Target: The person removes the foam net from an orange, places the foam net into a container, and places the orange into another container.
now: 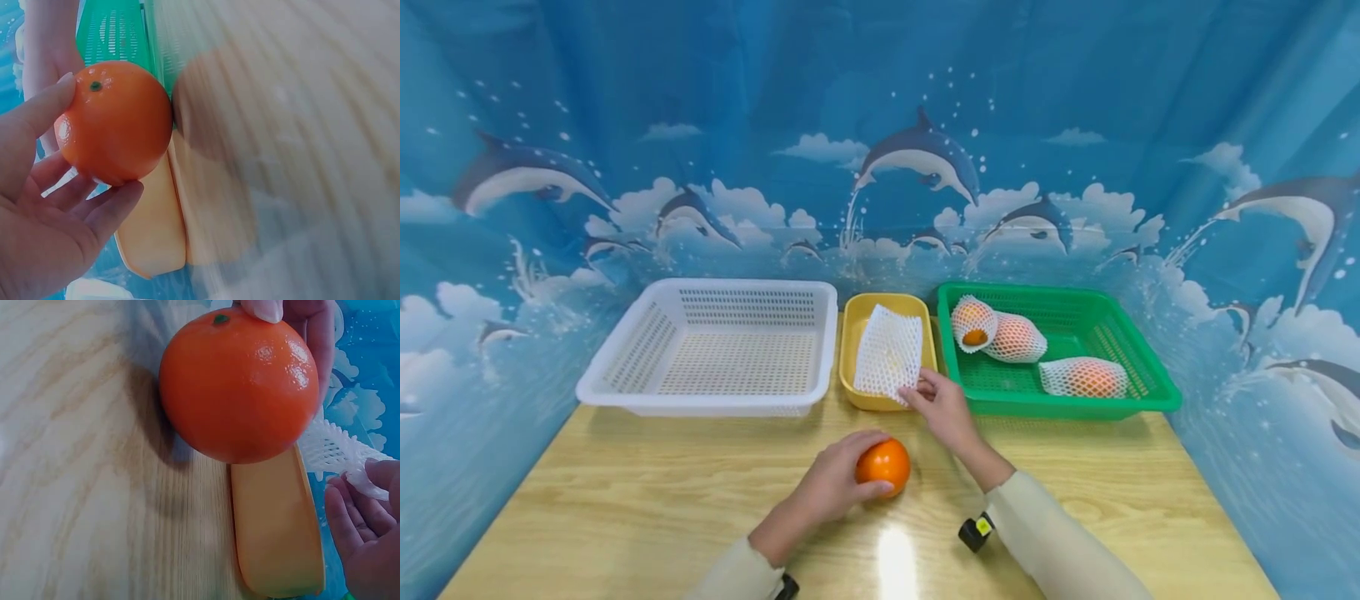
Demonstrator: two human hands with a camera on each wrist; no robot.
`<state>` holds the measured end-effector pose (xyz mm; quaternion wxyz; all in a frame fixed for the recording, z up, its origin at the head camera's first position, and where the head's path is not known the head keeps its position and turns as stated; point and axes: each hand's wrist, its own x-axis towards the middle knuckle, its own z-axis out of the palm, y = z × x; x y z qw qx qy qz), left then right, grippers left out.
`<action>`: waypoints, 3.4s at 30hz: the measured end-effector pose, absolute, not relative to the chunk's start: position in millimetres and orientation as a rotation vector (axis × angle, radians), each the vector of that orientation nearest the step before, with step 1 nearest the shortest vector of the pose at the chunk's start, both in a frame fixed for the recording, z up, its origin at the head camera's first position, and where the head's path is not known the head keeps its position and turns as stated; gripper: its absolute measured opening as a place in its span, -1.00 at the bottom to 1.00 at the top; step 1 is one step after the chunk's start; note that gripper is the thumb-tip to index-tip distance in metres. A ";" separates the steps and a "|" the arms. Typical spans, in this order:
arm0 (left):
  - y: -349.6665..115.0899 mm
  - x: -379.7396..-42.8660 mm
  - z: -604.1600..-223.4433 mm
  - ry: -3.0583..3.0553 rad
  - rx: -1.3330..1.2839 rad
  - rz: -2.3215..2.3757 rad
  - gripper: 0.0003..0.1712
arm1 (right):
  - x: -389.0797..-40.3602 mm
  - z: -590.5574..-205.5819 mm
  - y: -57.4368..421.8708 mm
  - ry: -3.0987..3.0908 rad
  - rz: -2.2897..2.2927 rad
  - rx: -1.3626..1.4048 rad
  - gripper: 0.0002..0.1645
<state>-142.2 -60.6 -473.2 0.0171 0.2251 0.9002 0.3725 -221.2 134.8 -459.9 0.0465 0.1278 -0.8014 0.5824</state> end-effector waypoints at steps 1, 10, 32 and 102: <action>-60.3 -142.1 -473.0 2.799 0.701 1.155 -0.28 | -222.6 -460.1 134.1 -2.446 1.781 0.394 -0.66; -61.4 -140.4 -474.6 2.784 0.683 1.171 -0.29 | -234.7 -459.2 125.3 -2.484 1.742 0.367 -0.67; -63.6 -141.6 -473.7 2.774 0.720 1.151 -0.30 | -259.2 -451.9 113.7 -2.767 1.416 0.288 -0.35; -60.7 -140.7 -471.9 2.833 0.679 1.072 -0.25 | -270.5 -459.0 98.2 -3.006 0.983 0.348 -0.15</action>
